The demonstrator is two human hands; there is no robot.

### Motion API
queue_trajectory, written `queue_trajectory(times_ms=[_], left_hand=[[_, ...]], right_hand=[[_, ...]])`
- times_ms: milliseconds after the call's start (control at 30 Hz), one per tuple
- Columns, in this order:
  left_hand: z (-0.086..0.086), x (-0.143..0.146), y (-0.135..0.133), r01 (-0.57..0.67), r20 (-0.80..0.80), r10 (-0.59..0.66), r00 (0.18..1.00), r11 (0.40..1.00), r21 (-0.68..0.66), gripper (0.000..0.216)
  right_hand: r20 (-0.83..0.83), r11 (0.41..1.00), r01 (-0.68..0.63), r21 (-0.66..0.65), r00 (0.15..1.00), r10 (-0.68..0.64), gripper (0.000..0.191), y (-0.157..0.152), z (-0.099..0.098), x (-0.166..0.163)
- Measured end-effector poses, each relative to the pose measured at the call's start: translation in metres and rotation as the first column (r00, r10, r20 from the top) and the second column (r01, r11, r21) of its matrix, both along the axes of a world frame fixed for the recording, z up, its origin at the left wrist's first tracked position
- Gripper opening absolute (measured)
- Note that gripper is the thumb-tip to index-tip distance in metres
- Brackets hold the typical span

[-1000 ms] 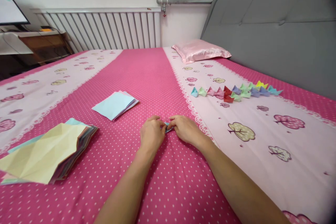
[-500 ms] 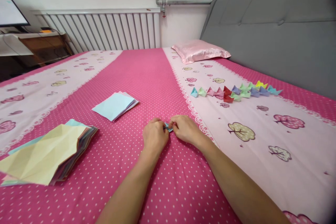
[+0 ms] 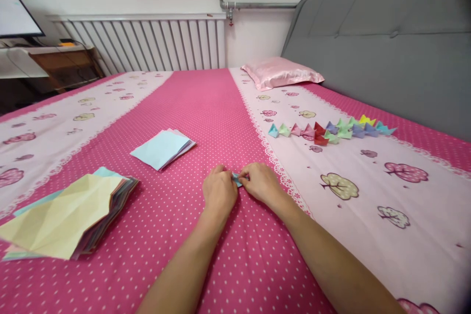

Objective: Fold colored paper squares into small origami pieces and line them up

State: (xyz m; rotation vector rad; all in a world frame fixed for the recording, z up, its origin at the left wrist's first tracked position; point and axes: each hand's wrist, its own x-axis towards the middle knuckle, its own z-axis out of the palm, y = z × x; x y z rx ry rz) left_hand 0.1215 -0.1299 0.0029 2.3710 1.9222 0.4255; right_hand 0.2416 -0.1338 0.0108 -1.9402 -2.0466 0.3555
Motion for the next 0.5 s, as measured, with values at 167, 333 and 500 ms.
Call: queue_trajectory(times_ms=[167, 333, 500], left_hand=[[0.0045, -0.0043, -0.0015, -0.045, 0.038, 0.044, 0.998, 0.999, 0.024, 0.023], [0.0096, -0.0065, -0.0021, -0.083, 0.058, 0.08, 0.995, 0.996, 0.043, 0.022], [0.009, -0.0063, -0.0011, -0.045, 0.081, 0.041, 0.996, 0.998, 0.043, 0.022]], right_hand=[[-0.012, 0.999, 0.034, 0.008, 0.999, -0.034, 0.016, 0.0029, -0.0031, 0.0019], [-0.01, 1.0, 0.029, -0.009, 1.0, -0.029, 0.014, 0.0045, -0.004, 0.0023], [-0.021, 0.999, -0.053, 0.005, 0.998, 0.054, 0.014, 0.0044, 0.0002, 0.001]])
